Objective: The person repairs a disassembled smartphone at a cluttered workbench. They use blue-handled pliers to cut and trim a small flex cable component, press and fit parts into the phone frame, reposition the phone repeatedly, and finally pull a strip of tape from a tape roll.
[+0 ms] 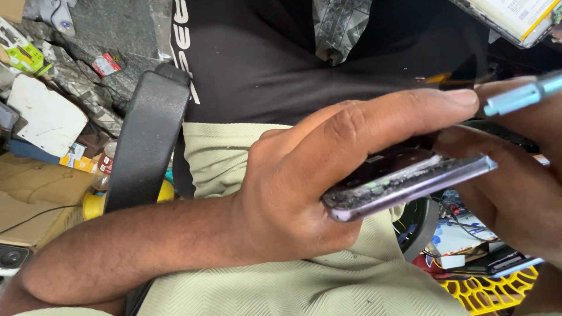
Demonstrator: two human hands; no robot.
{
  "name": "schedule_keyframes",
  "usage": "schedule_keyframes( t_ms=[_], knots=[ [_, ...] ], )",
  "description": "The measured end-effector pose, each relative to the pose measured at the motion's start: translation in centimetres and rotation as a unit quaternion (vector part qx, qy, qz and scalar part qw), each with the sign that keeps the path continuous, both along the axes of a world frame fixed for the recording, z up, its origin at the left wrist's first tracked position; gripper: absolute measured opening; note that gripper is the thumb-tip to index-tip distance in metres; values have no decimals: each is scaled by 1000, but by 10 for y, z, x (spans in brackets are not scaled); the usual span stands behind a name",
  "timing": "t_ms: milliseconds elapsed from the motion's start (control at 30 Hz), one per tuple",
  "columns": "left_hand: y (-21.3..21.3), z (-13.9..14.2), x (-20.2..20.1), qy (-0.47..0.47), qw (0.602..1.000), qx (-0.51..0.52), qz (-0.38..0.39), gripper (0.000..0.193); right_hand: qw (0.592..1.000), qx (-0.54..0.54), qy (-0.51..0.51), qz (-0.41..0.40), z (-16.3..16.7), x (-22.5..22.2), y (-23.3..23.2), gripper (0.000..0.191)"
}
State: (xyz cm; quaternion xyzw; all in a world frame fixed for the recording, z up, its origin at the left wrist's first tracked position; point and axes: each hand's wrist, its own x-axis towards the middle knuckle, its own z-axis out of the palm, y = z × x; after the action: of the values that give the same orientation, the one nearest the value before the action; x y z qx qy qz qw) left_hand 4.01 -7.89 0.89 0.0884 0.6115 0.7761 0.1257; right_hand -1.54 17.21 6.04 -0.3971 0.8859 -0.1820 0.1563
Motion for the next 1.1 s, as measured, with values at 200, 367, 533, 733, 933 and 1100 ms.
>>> schedule_keyframes(
  t_ms=[200, 367, 533, 733, 933, 1100],
  knots=[
    [3, -2, 0, 9, 1000, -7, 8, 57, 1000, 3, -3, 1, -2, 0, 4, 32],
    [4, -1, -1, 15, 1000, -9, 12, 54, 1000, 14, -11, 1, 1, 0, 4, 34],
    [5, -1, -2, 17, 1000, -11, 15, 51, 999, 30, -18, 2, 1, -2, 6, 37],
    [7, -2, 1, 25, 999, -13, 21, 52, 997, 62, -37, 5, 4, -8, 9, 41],
    [5, -9, 6, 51, 998, -20, -3, 56, 998, 53, -45, -9, -2, -7, 7, 32],
    [7, -16, 9, 61, 998, -18, -7, 59, 998, 46, -35, -13, -6, -2, 6, 31]
  ],
)
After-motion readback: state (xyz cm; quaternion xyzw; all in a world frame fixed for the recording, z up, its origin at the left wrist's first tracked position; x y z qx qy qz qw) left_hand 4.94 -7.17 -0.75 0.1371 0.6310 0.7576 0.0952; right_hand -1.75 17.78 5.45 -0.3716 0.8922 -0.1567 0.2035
